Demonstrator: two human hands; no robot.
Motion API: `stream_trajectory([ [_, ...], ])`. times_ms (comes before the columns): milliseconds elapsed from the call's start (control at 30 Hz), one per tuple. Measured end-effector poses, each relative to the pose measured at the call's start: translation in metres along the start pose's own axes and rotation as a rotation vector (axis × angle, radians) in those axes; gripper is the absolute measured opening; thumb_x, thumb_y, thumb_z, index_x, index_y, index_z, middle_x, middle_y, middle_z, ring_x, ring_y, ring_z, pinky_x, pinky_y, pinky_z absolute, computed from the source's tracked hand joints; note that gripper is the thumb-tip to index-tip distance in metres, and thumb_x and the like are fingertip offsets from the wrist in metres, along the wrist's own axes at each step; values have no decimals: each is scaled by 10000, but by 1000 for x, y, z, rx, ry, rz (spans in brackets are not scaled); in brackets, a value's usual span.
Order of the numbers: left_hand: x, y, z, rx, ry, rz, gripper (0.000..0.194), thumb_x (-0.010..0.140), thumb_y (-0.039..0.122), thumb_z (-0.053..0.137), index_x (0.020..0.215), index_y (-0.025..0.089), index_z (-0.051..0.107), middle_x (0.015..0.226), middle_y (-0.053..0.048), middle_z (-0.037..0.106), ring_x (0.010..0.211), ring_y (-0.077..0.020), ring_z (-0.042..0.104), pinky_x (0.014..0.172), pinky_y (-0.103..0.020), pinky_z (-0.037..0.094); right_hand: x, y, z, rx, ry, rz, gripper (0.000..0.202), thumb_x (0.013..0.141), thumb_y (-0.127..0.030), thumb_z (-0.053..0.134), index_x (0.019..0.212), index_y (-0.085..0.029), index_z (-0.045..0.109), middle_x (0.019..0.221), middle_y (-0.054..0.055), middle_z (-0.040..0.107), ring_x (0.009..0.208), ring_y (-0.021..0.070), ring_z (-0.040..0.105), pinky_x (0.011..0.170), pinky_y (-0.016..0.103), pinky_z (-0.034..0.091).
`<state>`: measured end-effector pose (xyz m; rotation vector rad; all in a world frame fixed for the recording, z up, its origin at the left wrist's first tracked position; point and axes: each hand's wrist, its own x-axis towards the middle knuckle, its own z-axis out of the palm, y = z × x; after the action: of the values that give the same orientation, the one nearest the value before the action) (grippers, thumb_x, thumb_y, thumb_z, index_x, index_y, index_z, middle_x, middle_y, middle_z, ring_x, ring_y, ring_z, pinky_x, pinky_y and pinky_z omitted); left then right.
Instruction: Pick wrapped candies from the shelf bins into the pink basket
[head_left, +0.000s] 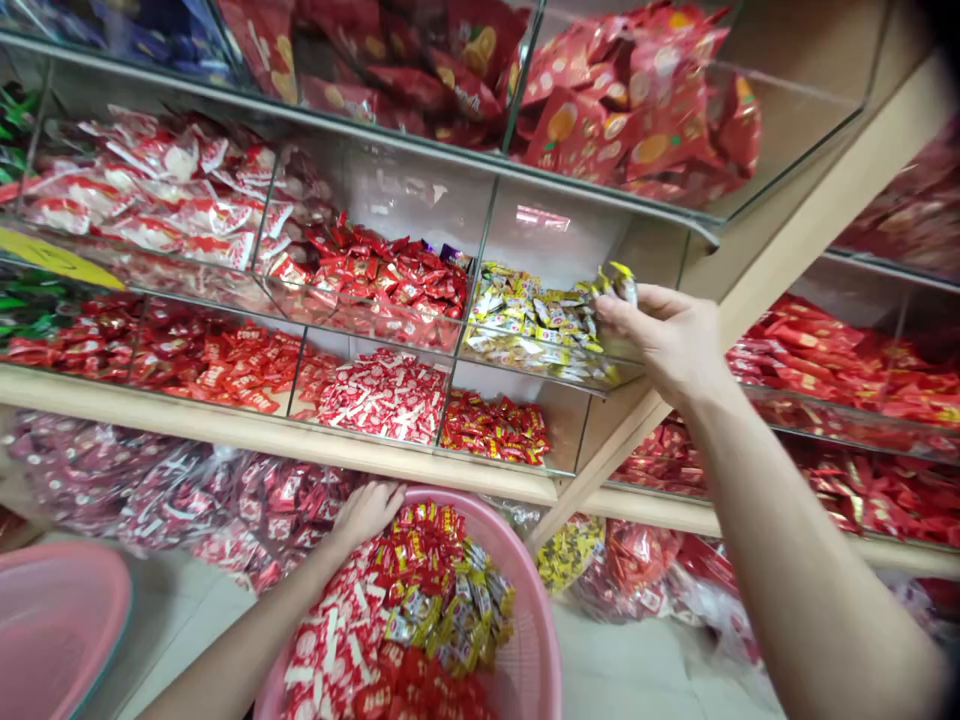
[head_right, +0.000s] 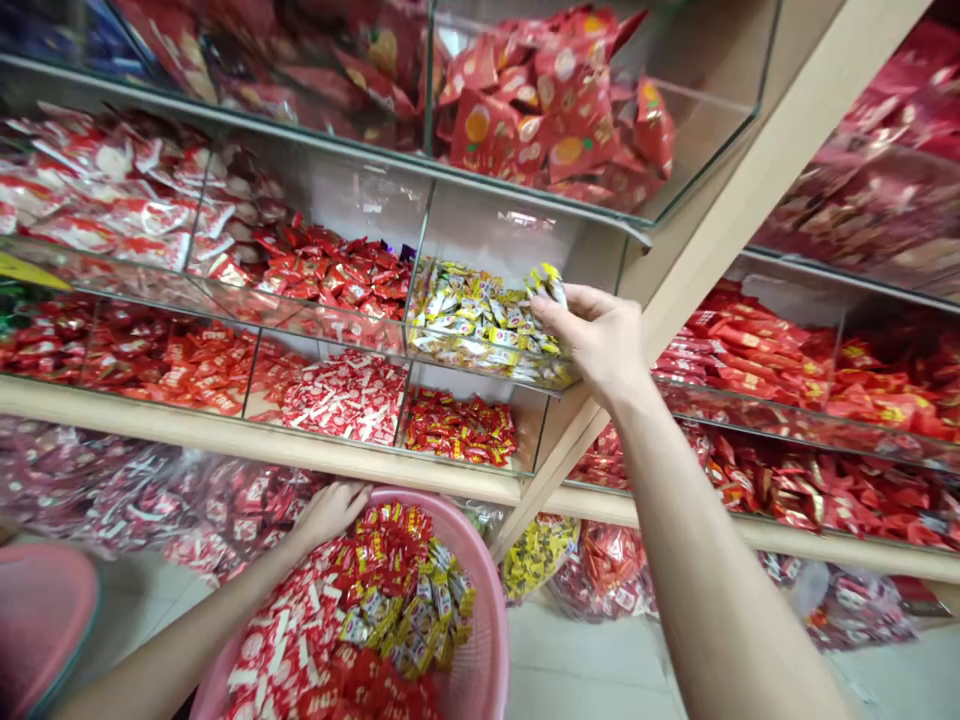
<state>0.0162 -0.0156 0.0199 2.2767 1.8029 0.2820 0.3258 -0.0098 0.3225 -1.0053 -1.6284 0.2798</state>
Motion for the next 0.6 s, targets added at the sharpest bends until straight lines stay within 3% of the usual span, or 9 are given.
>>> stream_trajectory([
  [100,1,-2,3,5,-14,-8,516,917,439,194,931,173,635,848,-109,670,826,-227,631,743,-301,428,-38,-21,-6,15,-34,100,204,684,-343,691,858,-238,681,808,5,665,699,142,596,659,292,487],
  [233,2,-2,4,6,-23,-2,515,916,455,197,1012,181,621,890,-110,666,849,-229,623,755,-300,422,-107,-28,11,68,-319,388,261,658,-345,709,904,-260,686,843,17,682,739,171,612,680,314,500],
  [333,1,-1,4,12,-26,-11,522,914,461,203,1036,171,619,908,-112,662,855,-220,619,760,-283,416,-167,-1,43,207,-552,606,251,677,-373,683,893,-245,682,834,15,679,734,165,606,682,305,491],
  [367,1,0,3,14,-27,-14,529,914,464,200,1029,169,623,906,-111,661,855,-218,618,756,-278,417,-187,12,55,237,-576,637,247,676,-387,678,873,-239,681,792,7,672,699,156,595,657,293,483],
  [500,1,1,2,22,-27,-13,547,912,465,176,986,179,636,860,-99,666,815,-221,624,721,-282,429,-254,59,98,118,-615,629,269,699,-403,642,862,-189,665,680,-5,608,618,132,517,573,254,413],
  [600,1,2,2,30,-23,-16,528,908,453,188,972,185,638,853,-101,671,793,-229,631,713,-299,437,-282,77,119,-54,-625,561,240,722,-368,620,839,-164,666,678,5,593,621,126,494,573,240,379],
])
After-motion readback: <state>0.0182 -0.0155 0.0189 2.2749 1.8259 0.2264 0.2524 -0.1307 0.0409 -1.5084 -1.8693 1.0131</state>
